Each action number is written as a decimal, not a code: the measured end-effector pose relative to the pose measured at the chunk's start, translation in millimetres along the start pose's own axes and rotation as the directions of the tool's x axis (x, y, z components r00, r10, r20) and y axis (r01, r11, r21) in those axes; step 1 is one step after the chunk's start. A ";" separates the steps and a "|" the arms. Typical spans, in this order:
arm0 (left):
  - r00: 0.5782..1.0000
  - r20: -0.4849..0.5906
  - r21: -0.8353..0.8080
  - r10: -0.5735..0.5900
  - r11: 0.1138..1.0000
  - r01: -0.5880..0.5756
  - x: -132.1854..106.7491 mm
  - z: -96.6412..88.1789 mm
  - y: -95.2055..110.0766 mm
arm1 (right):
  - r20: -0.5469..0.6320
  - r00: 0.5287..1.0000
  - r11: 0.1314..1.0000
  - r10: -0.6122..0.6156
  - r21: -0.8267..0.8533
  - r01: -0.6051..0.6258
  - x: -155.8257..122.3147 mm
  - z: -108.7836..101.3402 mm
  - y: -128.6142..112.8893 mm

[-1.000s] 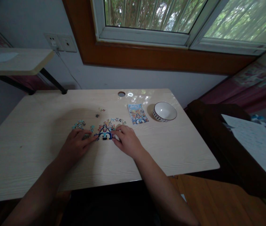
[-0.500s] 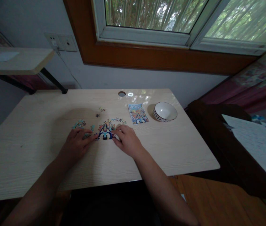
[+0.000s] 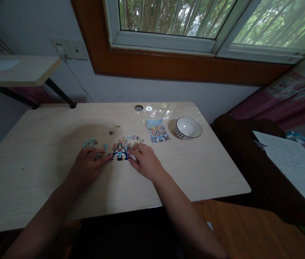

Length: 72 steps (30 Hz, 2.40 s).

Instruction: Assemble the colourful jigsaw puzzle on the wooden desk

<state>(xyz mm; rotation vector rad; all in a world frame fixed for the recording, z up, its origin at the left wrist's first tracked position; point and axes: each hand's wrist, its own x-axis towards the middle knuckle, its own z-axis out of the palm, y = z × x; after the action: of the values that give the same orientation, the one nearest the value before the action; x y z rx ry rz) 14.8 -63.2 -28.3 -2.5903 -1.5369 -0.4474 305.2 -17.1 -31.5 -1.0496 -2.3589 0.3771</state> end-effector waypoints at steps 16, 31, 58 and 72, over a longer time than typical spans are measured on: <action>1.000 0.006 -0.038 -0.001 0.999 0.002 -0.2 -2.4 0.5 | -0.002 1.000 1.000 -0.015 0.001 0.015 -0.3 1.7 1.3; 1.000 0.008 -0.090 -0.018 0.996 0.019 0.1 -2.1 -0.7 | 0.007 1.000 1.000 -0.004 0.002 0.004 0.3 -1.1 -0.8; 0.796 -0.267 -0.241 -0.544 0.837 0.491 -9.4 -5.7 -56.4 | -0.160 0.985 0.994 0.071 0.098 -0.055 -0.3 -1.2 4.6; 0.866 -0.204 -0.203 -0.456 0.886 0.418 -8.0 5.3 -53.8 | -0.212 0.968 0.988 0.134 0.109 -0.112 0.1 -3.2 7.6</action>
<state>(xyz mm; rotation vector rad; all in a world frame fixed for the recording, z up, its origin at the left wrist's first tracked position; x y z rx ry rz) -34.5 -42.5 -39.2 -2.1509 -2.0620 -0.9231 311.6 -11.9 -32.3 -1.1342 -2.0673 0.3951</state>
